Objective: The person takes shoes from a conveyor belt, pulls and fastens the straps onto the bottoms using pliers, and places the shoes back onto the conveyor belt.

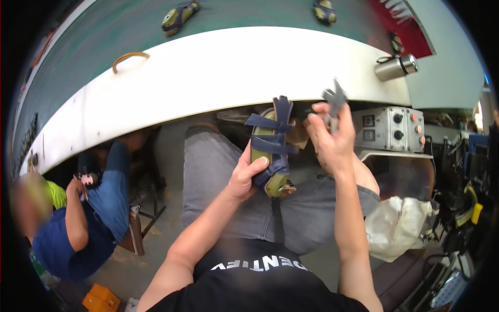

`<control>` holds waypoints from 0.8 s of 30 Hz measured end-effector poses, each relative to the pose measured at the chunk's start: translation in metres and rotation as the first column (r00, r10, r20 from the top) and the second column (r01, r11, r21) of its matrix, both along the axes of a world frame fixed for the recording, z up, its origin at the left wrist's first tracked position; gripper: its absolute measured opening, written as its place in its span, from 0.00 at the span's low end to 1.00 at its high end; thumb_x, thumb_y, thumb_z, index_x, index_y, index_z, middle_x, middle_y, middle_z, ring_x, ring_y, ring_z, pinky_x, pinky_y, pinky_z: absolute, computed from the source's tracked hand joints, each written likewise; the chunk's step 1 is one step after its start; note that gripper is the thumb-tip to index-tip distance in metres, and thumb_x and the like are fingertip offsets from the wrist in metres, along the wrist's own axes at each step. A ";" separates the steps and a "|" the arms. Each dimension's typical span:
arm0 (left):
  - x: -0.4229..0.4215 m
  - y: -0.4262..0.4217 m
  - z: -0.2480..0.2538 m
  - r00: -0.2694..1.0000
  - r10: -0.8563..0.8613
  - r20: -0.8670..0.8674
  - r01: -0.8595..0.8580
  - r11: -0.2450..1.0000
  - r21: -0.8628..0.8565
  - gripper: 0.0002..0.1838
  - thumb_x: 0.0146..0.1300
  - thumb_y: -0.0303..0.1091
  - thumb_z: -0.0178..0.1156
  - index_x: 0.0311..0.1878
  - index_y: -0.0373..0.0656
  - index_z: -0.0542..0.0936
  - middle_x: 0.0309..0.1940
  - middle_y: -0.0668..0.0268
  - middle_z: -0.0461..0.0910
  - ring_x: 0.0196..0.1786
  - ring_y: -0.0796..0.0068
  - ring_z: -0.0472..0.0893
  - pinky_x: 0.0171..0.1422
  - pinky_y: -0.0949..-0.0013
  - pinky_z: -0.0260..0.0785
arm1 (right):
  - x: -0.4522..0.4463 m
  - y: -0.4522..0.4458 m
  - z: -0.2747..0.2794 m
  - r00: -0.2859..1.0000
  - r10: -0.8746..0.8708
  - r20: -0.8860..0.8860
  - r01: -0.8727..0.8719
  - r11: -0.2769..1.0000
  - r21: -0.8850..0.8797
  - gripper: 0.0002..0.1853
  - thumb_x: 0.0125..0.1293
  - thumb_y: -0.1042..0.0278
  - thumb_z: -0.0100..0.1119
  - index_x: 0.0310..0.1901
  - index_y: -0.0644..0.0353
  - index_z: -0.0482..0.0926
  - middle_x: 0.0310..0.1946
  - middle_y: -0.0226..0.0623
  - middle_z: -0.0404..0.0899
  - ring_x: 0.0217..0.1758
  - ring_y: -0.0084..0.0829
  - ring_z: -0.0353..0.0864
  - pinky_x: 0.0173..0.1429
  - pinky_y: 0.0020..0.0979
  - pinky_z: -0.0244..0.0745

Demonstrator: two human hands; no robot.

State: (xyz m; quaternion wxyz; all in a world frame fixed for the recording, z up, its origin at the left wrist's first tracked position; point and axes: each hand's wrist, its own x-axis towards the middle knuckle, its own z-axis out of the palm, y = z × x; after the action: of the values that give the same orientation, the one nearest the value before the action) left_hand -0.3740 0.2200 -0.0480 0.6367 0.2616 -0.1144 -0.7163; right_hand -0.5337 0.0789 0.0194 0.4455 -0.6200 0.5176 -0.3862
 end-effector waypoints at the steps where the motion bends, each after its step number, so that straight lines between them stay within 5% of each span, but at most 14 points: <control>1: -0.002 -0.002 0.004 0.995 0.075 0.068 -0.075 0.997 0.007 0.34 0.72 0.41 0.63 0.76 0.45 0.62 0.60 0.52 0.79 0.58 0.60 0.83 0.64 0.57 0.77 | -0.008 0.008 -0.001 1.000 0.006 0.015 -0.007 1.000 0.030 0.16 0.64 0.78 0.71 0.49 0.62 0.75 0.36 0.29 0.83 0.32 0.15 0.75 0.37 0.21 0.73; 3: 0.002 -0.006 0.009 0.976 0.136 0.170 -0.137 0.991 -0.007 0.34 0.74 0.30 0.57 0.79 0.46 0.57 0.68 0.61 0.71 0.69 0.69 0.73 0.74 0.61 0.67 | -0.014 0.033 0.000 0.999 0.043 0.001 -0.043 0.999 0.033 0.21 0.61 0.79 0.73 0.54 0.63 0.74 0.40 0.30 0.81 0.31 0.13 0.73 0.35 0.19 0.71; 5: -0.005 -0.010 0.013 0.956 0.199 0.217 -0.198 0.980 -0.029 0.35 0.75 0.30 0.56 0.81 0.46 0.54 0.70 0.60 0.69 0.71 0.68 0.71 0.76 0.60 0.64 | -0.012 0.063 0.000 0.985 0.161 -0.063 -0.154 0.982 0.110 0.35 0.56 0.76 0.79 0.62 0.64 0.69 0.46 0.31 0.77 0.30 0.15 0.72 0.33 0.20 0.72; 6: -0.010 -0.012 0.016 0.932 0.248 0.263 -0.241 0.969 -0.059 0.37 0.76 0.31 0.56 0.82 0.46 0.51 0.71 0.59 0.67 0.73 0.67 0.69 0.78 0.60 0.60 | -0.007 0.075 0.000 0.982 0.188 -0.029 -0.177 0.961 0.213 0.38 0.52 0.69 0.84 0.59 0.65 0.68 0.42 0.31 0.79 0.28 0.17 0.74 0.32 0.23 0.74; 9: -0.017 -0.004 0.023 0.935 0.235 0.267 -0.210 0.970 -0.118 0.39 0.79 0.35 0.52 0.84 0.45 0.44 0.76 0.55 0.60 0.76 0.64 0.64 0.81 0.58 0.55 | 0.001 0.088 -0.002 0.940 0.207 -0.270 -0.185 0.977 0.107 0.41 0.44 0.50 0.89 0.48 0.63 0.68 0.30 0.34 0.79 0.24 0.25 0.76 0.30 0.29 0.76; 10: -0.019 0.000 0.022 0.927 0.235 0.292 -0.210 0.971 -0.114 0.38 0.80 0.36 0.51 0.84 0.44 0.43 0.77 0.54 0.59 0.77 0.63 0.63 0.81 0.58 0.55 | -0.001 0.087 0.001 0.916 0.249 -0.315 -0.211 0.966 0.150 0.40 0.48 0.52 0.87 0.50 0.65 0.66 0.39 0.40 0.79 0.35 0.27 0.79 0.42 0.31 0.79; 13: -0.028 0.012 0.019 0.887 0.252 0.387 -0.221 0.967 -0.125 0.37 0.81 0.37 0.50 0.84 0.44 0.43 0.77 0.52 0.58 0.77 0.63 0.63 0.80 0.57 0.56 | -0.003 0.086 0.000 0.916 0.255 -0.310 -0.208 0.962 0.179 0.41 0.49 0.46 0.85 0.49 0.65 0.66 0.39 0.42 0.79 0.39 0.35 0.81 0.47 0.36 0.79; 17: -0.021 0.014 0.023 0.904 0.257 0.343 -0.259 0.965 -0.039 0.30 0.81 0.39 0.49 0.80 0.43 0.52 0.67 0.56 0.72 0.63 0.70 0.77 0.67 0.61 0.71 | -0.010 0.092 -0.013 0.949 0.262 -0.176 -0.228 0.954 0.193 0.41 0.51 0.49 0.83 0.53 0.67 0.66 0.44 0.44 0.77 0.48 0.34 0.78 0.56 0.37 0.76; 19: -0.010 0.005 0.017 0.959 0.170 0.227 -0.206 0.968 0.146 0.28 0.82 0.44 0.48 0.77 0.43 0.58 0.64 0.59 0.74 0.60 0.74 0.78 0.64 0.64 0.71 | -0.016 0.096 -0.015 0.945 0.281 -0.168 -0.248 0.949 0.195 0.39 0.52 0.51 0.81 0.54 0.66 0.67 0.46 0.42 0.77 0.51 0.32 0.77 0.58 0.36 0.75; 20: -0.004 -0.001 0.016 0.967 0.087 0.241 -0.125 0.981 0.148 0.31 0.81 0.54 0.44 0.76 0.41 0.62 0.66 0.57 0.74 0.65 0.69 0.76 0.68 0.63 0.69 | -0.022 0.098 -0.024 0.935 0.340 -0.099 -0.306 0.917 0.256 0.38 0.52 0.51 0.81 0.54 0.66 0.67 0.46 0.44 0.79 0.51 0.33 0.79 0.58 0.36 0.76; 24: 0.009 -0.023 0.004 0.999 -0.021 0.042 0.017 0.995 0.098 0.29 0.80 0.55 0.47 0.66 0.38 0.74 0.57 0.56 0.82 0.58 0.66 0.82 0.66 0.60 0.74 | -0.029 0.108 -0.042 0.892 0.451 0.008 -0.413 0.810 0.417 0.38 0.52 0.46 0.79 0.52 0.66 0.70 0.45 0.42 0.78 0.50 0.31 0.77 0.58 0.35 0.74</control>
State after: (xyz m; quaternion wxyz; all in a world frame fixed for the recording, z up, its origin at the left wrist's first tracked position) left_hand -0.3649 0.1972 -0.0442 0.6138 0.3069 -0.0954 -0.7211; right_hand -0.5622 0.1872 -0.0221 0.6168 -0.6315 0.4517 -0.1295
